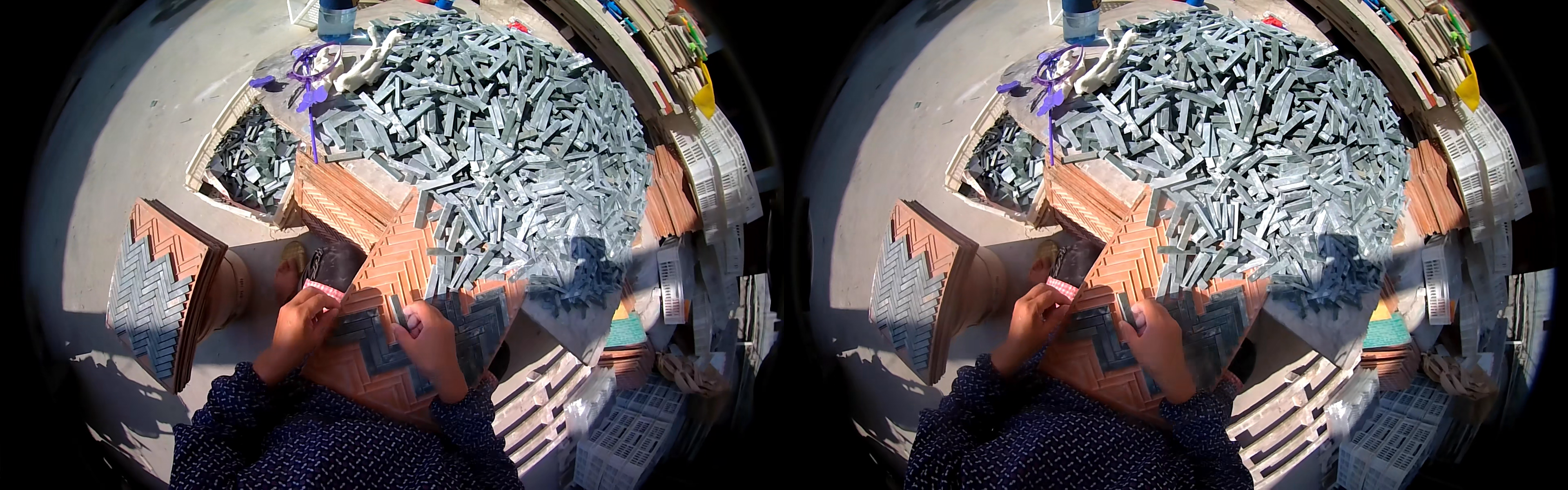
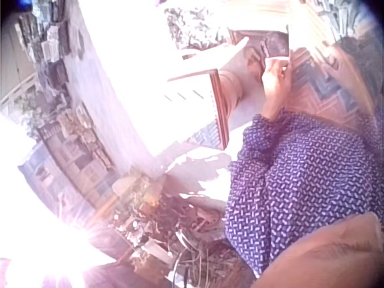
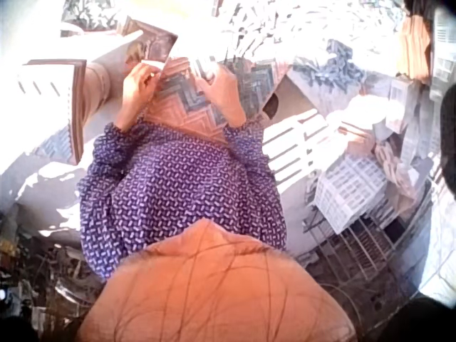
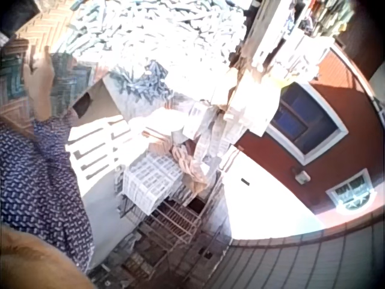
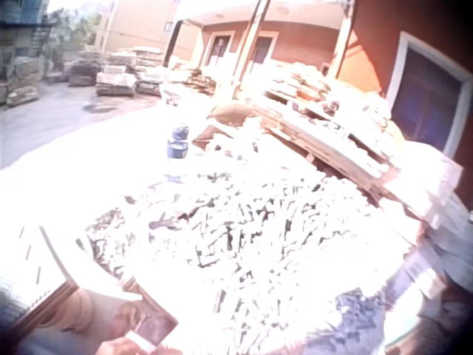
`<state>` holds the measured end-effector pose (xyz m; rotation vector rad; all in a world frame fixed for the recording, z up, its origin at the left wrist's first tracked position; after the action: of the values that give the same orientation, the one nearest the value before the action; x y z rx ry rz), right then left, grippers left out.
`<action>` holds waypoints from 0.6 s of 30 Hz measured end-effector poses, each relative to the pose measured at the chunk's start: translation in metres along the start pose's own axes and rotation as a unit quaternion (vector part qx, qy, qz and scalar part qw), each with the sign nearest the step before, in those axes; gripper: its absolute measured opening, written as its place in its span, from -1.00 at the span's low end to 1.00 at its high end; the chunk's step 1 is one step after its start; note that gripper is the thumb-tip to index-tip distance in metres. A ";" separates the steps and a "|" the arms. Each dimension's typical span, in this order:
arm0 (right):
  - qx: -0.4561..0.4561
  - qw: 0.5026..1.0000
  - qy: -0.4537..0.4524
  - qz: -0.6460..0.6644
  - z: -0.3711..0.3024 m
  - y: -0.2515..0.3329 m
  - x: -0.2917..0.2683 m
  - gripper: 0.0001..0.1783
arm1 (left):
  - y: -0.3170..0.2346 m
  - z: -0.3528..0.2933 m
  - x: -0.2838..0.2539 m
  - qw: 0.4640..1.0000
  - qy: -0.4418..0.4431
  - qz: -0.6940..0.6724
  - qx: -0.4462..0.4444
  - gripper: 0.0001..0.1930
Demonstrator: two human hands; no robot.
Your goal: The person sits on the ground and arranges small rectangular tiles onto a larger board to form a herringbone pattern. They pick tiles from a nearby pile and place them one by one into the pattern.
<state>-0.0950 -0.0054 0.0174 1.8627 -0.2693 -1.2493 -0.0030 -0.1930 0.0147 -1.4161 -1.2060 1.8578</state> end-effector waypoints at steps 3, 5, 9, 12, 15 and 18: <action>-0.002 0.999 -0.004 -0.052 -0.004 0.002 0.017 -0.66 | -0.013 0.003 0.012 0.999 0.012 -0.008 0.037 -0.91; -0.003 0.998 0.015 -0.065 -0.005 0.003 0.019 -0.66 | -0.018 0.004 0.013 0.999 0.015 -0.010 0.033 -0.91; -0.074 0.996 -0.024 -0.052 0.001 0.018 0.007 -0.66 | -0.011 0.003 0.010 0.999 0.026 -0.026 -0.032 -0.91; -0.157 0.987 -0.002 -0.032 0.012 0.026 0.009 -0.66 | -0.010 0.003 0.011 0.999 0.036 -0.017 -0.032 -0.91; -0.180 0.982 0.050 -0.033 0.017 0.018 0.017 -0.62 | -0.011 0.001 0.013 0.999 0.024 -0.001 0.024 -0.90; -0.213 0.974 0.064 -0.051 0.016 0.016 0.018 -0.63 | -0.015 0.004 0.014 0.999 0.023 -0.002 0.028 -0.90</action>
<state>-0.0952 -0.0337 0.0152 1.5870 0.1588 -1.1422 -0.0135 -0.1761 0.0211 -1.4165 -1.1246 1.8328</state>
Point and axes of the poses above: each hand's wrist, its own z-axis towards the middle knuckle, its own x-axis out of the palm, y = z × x, the point moved 9 cm from there along z, towards the middle knuckle, and after that the axes turned 1 degree about -z, right-handed, at the moved point
